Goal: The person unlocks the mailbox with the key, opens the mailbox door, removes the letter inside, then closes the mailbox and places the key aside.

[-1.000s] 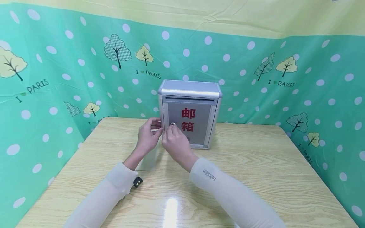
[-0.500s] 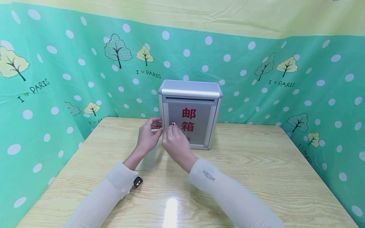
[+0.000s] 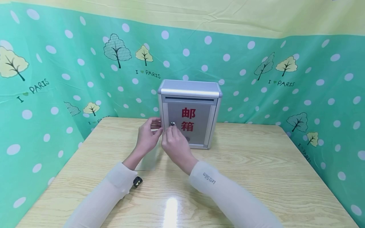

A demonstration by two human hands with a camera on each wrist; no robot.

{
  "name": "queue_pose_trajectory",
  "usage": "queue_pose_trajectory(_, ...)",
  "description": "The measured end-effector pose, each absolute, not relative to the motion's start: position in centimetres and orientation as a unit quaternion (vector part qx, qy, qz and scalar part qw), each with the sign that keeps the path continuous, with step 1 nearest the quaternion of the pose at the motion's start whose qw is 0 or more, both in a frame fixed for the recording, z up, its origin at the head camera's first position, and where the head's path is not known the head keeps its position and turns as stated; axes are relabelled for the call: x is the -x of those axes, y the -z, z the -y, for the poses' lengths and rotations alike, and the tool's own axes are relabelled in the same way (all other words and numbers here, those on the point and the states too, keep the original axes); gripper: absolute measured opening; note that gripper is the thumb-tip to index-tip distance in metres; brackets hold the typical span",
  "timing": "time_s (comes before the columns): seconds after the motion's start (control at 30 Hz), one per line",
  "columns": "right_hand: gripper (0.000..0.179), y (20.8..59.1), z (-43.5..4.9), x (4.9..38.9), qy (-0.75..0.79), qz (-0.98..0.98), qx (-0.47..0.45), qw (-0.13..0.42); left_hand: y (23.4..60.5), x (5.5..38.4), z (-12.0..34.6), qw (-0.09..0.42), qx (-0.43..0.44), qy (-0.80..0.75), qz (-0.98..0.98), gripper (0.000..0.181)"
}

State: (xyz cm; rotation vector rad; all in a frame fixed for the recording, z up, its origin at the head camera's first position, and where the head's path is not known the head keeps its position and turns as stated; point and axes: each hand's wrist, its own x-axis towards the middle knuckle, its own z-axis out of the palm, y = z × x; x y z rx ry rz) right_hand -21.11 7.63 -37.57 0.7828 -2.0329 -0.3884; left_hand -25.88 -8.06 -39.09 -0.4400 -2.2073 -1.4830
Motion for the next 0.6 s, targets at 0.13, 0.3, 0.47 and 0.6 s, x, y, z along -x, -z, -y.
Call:
queue_pose_trajectory(0.13, 0.023, 37.68, -7.78, 20.95, 0.156, 0.814, -0.319, 0.459, 39.11, 25.92, 8.01, 0.223, 0.16, 0.536, 0.799, 0.033)
queue_pose_trajectory(0.3, 0.023, 37.71, -7.88, 20.65, 0.134, 0.808, -0.324, 0.474, 39.09, 25.94, 8.02, 0.224, 0.158, 0.534, 0.8, 0.033)
queue_pose_trajectory(0.47, 0.024, 37.76, -8.14, 20.3, 0.07, 0.815, -0.333, 0.468, 39.02, 25.91, 8.04, 0.215, 0.153, 0.534, 0.803, 0.033)
queue_pose_trajectory(0.6, 0.024, 37.69, -8.47, 20.32, -0.075, 0.841, -0.328, 0.424, 38.98, 25.84, 8.04, 0.21, 0.152, 0.534, 0.805, 0.033)
